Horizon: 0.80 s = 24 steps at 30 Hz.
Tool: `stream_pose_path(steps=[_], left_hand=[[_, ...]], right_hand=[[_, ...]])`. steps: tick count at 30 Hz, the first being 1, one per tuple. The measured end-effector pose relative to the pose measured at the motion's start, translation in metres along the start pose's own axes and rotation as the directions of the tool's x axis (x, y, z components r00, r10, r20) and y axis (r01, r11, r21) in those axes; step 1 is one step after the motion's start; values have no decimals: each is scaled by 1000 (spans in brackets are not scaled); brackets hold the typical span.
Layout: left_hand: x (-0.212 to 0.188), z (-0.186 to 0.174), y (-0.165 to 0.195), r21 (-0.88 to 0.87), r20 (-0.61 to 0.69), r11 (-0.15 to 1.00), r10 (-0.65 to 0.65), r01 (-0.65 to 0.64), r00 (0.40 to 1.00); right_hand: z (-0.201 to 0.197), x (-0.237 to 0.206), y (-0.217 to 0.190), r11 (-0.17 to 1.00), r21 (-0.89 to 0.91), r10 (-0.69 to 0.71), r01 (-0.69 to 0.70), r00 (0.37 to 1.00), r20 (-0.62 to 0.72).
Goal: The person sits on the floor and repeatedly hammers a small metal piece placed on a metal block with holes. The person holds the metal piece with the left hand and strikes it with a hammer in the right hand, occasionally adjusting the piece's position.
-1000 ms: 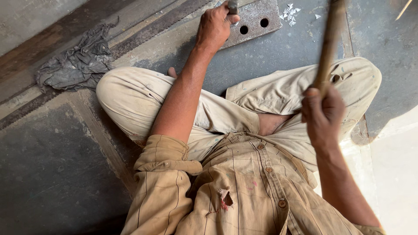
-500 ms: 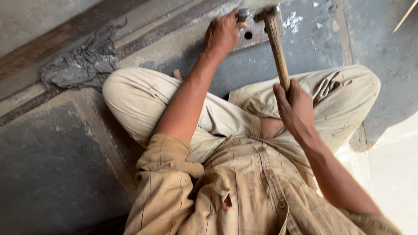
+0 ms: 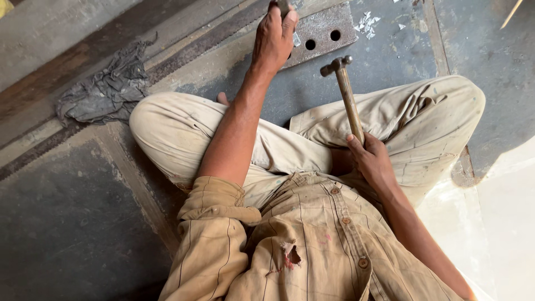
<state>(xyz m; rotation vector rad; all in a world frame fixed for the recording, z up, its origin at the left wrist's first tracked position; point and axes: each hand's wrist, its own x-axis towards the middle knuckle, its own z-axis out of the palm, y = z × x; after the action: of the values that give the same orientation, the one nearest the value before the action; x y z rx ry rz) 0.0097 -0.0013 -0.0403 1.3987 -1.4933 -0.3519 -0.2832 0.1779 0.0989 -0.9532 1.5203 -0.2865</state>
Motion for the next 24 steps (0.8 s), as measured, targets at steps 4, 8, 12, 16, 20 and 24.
stream_pose_path(steps=[4, 8, 12, 16, 20, 24], left_hand=[[10, -9, 8, 278, 269, 929, -321, 246, 908], [7, -17, 19, 435, 348, 891, -296, 127, 890], [8, -12, 32, 593, 285, 783, -422, 187, 860], [6, -14, 39, 582, 197, 730, -555, 360, 808], [1, -21, 34, 441, 47, 776, -522, 451, 852], [2, -38, 30, 351, -100, 735, -587, 581, 803]], right_hand=[[3, 9, -3, 997, 76, 16, -17, 1000, 8], [3, 12, -2, 1000, -12, 14, -14, 1000, 8], [2, 13, 0, 1000, 1, 20, -20, 1000, 10], [-2, 12, 3, 991, 123, 56, -57, 998, 15], [-20, 11, 14, 971, 238, 52, -35, 996, -66], [-71, 0, 26, 911, 393, -12, 123, 962, -273]])
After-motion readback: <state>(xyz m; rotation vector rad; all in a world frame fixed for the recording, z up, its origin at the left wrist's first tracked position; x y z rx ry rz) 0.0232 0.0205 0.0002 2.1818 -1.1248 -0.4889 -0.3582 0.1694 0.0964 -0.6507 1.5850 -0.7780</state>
